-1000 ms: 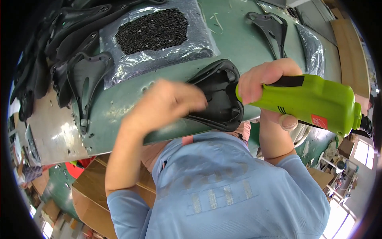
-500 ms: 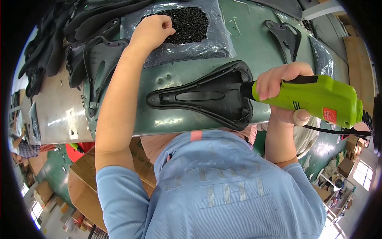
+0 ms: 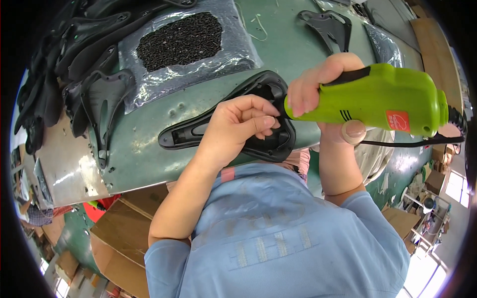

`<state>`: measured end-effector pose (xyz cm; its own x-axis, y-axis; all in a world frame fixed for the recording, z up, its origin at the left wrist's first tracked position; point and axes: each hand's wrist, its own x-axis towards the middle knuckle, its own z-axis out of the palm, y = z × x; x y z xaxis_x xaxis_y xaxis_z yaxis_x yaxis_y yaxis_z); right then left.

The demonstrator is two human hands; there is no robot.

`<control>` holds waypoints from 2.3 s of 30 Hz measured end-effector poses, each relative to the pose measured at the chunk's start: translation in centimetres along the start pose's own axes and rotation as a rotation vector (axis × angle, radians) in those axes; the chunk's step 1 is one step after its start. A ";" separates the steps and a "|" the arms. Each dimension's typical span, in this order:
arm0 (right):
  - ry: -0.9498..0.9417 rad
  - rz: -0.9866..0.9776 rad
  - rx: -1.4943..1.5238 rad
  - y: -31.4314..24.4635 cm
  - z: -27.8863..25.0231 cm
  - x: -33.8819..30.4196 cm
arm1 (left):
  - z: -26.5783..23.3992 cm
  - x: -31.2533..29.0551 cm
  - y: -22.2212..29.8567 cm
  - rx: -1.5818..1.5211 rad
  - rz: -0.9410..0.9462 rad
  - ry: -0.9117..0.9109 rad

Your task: Screw a plastic support component into the base of a bicycle seat using an electric screwdriver.

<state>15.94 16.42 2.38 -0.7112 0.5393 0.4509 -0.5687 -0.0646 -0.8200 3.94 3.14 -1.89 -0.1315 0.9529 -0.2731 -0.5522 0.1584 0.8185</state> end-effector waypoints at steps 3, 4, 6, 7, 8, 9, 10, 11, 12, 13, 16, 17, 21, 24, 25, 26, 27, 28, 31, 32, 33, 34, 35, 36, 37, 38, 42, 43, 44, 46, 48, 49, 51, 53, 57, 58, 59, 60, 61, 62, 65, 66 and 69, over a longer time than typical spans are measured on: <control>0.058 0.015 0.052 -0.2 -0.4 -0.1 | -0.3 0.8 -0.1 0.197 -0.083 0.048; 0.061 0.010 0.050 -0.2 -0.7 -0.2 | -0.5 1.1 -0.5 0.201 -0.084 0.044; 0.046 -0.035 0.113 0.0 -1.6 -0.5 | -0.9 1.5 -1.6 0.370 0.003 0.031; 0.052 -0.040 0.110 -0.1 -2.0 -0.6 | -0.9 1.6 -1.7 0.374 0.002 0.023; 0.094 -0.056 0.116 -0.2 -2.4 -0.6 | -0.8 1.6 -1.7 0.401 -0.008 0.036; 0.134 -0.070 0.123 -0.3 -2.8 -0.6 | -0.9 1.7 -1.7 0.427 -0.017 0.052; 0.137 -0.074 0.121 -0.6 -3.3 -0.7 | -0.8 1.7 -1.6 0.429 -0.017 0.047; 0.209 -0.103 0.214 -1.0 -3.9 -0.9 | -0.7 1.6 -1.3 0.404 -0.028 0.050; 0.279 -0.128 0.309 -1.6 -4.5 -1.1 | -0.6 1.5 -1.2 0.377 -0.040 0.056; 0.321 -0.146 0.311 -2.1 -4.8 -1.2 | -0.6 1.4 -1.2 0.375 -0.041 0.055; 0.395 -0.147 0.350 -2.8 -5.2 -1.5 | -0.7 1.4 -1.1 0.276 -0.043 0.034; 0.396 -0.146 0.350 -2.7 -5.2 -1.5 | -0.7 1.3 -1.1 0.251 -0.043 0.040; 0.436 -0.097 0.401 -2.0 -5.0 -1.7 | -0.8 1.2 -1.1 0.211 -0.045 0.031; 0.461 -0.076 0.407 -1.4 -5.1 -1.6 | -0.9 1.1 -1.2 0.195 -0.033 0.022; 0.468 -0.069 0.399 -1.3 -5.2 -1.7 | -0.9 1.2 -1.2 0.193 -0.035 0.023; 0.470 -0.067 0.398 -1.2 -5.2 -1.8 | -1.0 1.2 -1.2 0.184 -0.031 0.026; 0.462 -0.098 0.410 -1.1 -5.2 -1.9 | -1.0 1.2 -1.2 0.174 -0.026 0.031; 0.455 -0.130 0.423 -1.0 -5.1 -2.0 | -1.1 1.2 -1.2 0.172 -0.027 0.034; 0.188 -0.312 0.358 -0.8 -4.3 -2.8 | -1.0 1.1 -1.0 0.180 -0.035 0.063; 0.188 -0.308 0.361 -1.0 -3.8 -3.0 | -0.8 1.1 -1.0 0.153 -0.039 0.086; 0.077 -0.359 0.222 -1.6 -3.0 -3.1 | -0.6 1.2 -1.0 0.128 -0.046 0.095; -0.034 -0.407 0.081 -2.2 -2.6 -3.1 | -0.5 1.3 -1.0 0.127 -0.049 0.086; -0.147 -0.392 0.033 -2.7 -3.0 -3.0 | -0.4 1.4 -1.0 0.166 -0.055 0.076; -0.149 -0.391 0.035 -2.8 -3.0 -3.0 | -0.4 1.3 -1.1 0.206 -0.057 0.081; -0.143 -0.363 0.008 -2.9 -3.0 -3.0 | -0.4 1.3 -1.1 0.204 -0.055 0.083; -0.137 -0.335 -0.021 -3.0 -2.9 -2.9 | -0.3 1.3 -1.1 0.260 -0.046 0.078; -0.298 -0.229 -0.045 -5.2 -4.0 -1.6 | 0.5 1.2 -1.0 0.576 -0.016 0.085; -0.339 -0.206 -0.032 -5.4 -3.8 -1.4 | 0.5 1.1 -1.1 0.569 -0.014 0.090; -0.346 -0.200 -0.030 -5.5 -3.5 -1.3 | 0.5 1.1 -1.2 0.639 0.020 0.089; -0.442 -0.135 -0.092 -5.7 -2.9 -1.1 | 0.7 1.0 -1.5 0.700 0.059 0.091; -0.455 -0.135 -0.095 -5.2 -2.3 -1.1 | 0.8 0.8 -1.6 0.795 0.180 0.106; -0.450 -0.127 -0.120 -5.0 -2.0 -1.2 | 0.8 0.8 -1.7 0.788 0.182 0.115; -0.456 -0.089 -0.163 -4.9 -1.8 -1.2 | 0.7 0.9 -2.0 0.799 0.247 0.094; -0.490 -0.060 -0.178 -4.7 -1.2 -1.0 | 0.6 0.8 -2.2 0.806 0.254 0.101; -0.527 -0.033 -0.287 -4.1 -0.5 -0.9 | 0.4 0.9 -2.8 0.793 0.256 0.103; -0.540 -0.026 -0.274 -3.7 -0.5 -0.8 | 0.3 0.8 -2.9 0.787 0.251 0.122; -0.575 -0.033 -0.269 -3.3 -0.6 -0.7 | 0.2 0.7 -3.1 0.801 0.258 0.130; -0.604 -0.041 -0.281 -3.3 -0.5 -0.5 | 0.3 0.8 -3.1 0.811 0.271 0.123; -0.610 -0.034 -0.282 -3.2 -0.6 -0.1 | 0.3 0.8 -3.1 0.803 0.272 0.127; -0.678 -0.019 -0.254 -3.1 -0.7 0.4 | 0.4 0.9 -3.0 0.784 0.243 0.125; -0.766 -0.002 -0.143 -2.0 -2.0 1.5 | 0.5 1.0 -3.0 0.793 0.229 0.123; -0.789 -0.003 -0.057 -1.6 -2.3 1.7 | 0.4 1.0 -3.0 0.825 0.244 0.127; -0.732 0.048 -0.041 -1.4 -2.2 1.7 | 0.6 1.1 -3.0 0.789 0.298 0.153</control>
<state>16.43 19.28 3.55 -0.8371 -0.1628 0.5223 -0.5241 -0.0350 -0.8509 5.99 3.86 -4.36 -0.3208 0.9471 -0.0093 0.2505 0.0943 0.9635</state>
